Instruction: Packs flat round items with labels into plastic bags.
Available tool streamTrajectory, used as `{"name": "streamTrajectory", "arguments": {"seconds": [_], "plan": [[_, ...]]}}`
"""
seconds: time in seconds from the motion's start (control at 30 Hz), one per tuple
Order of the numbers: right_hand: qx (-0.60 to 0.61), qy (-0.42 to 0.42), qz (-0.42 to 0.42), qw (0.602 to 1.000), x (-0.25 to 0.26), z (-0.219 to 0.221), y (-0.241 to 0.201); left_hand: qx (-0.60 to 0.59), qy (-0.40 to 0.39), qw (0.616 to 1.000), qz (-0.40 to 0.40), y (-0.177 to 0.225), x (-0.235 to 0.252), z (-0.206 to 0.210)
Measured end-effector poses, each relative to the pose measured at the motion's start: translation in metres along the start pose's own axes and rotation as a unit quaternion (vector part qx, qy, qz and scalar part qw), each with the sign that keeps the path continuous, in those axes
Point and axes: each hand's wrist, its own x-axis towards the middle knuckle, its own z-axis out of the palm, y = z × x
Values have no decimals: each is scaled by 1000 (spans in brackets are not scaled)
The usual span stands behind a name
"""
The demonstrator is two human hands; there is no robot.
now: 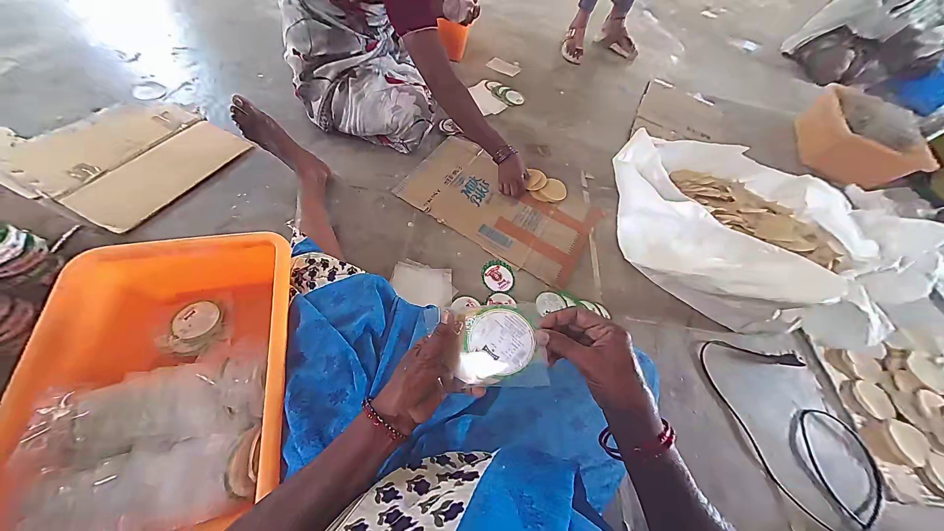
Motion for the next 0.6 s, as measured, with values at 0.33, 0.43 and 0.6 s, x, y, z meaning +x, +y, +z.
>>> {"name": "streamTrajectory", "arguments": {"seconds": [0.33, 0.43, 0.6], "plan": [[-177, -55, -142, 972, 5, 7, 3, -35, 2, 999, 1, 0, -7, 3], [-265, -129, -253, 921, 18, 11, -8, -7, -19, 999, 45, 8, -8, -4], [-370, -246, -348, 825, 53, 26, -51, 270, -58, 933, 231, 54, -28, -20]]}}
